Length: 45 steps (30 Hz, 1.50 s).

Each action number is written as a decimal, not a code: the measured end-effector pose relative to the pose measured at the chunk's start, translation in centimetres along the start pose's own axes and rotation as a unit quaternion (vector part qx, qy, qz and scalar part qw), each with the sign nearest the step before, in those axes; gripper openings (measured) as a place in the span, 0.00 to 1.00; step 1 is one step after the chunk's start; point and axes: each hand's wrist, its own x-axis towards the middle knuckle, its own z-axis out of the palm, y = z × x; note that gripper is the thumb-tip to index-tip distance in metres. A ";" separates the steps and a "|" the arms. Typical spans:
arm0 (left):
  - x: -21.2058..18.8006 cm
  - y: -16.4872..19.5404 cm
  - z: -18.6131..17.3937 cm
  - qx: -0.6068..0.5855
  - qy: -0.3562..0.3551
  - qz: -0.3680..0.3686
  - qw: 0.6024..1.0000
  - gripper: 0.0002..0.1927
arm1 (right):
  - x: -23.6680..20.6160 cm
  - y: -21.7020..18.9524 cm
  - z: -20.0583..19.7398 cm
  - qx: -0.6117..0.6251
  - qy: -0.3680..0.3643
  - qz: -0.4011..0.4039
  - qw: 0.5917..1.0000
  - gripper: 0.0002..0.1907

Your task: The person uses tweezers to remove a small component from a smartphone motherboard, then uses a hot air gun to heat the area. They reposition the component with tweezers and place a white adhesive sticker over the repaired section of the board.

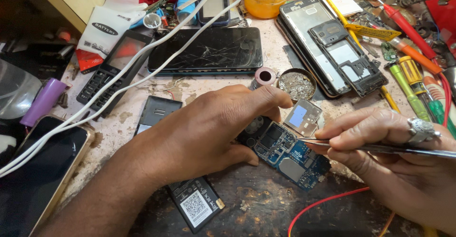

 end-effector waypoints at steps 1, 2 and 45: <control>0.0 0.0 0.0 -0.001 -0.002 -0.004 1.000 0.41 | 0.0 0.0 0.0 0.001 -0.005 0.003 1.000 0.08; 0.1 0.0 0.0 -0.001 -0.003 -0.007 1.000 0.41 | 0.1 0.0 -0.1 0.005 -0.004 0.000 1.000 0.08; 1.6 7.0 5.5 -0.170 0.212 -0.007 0.962 0.13 | -1.3 -2.4 0.5 -0.175 0.080 -0.146 0.970 0.22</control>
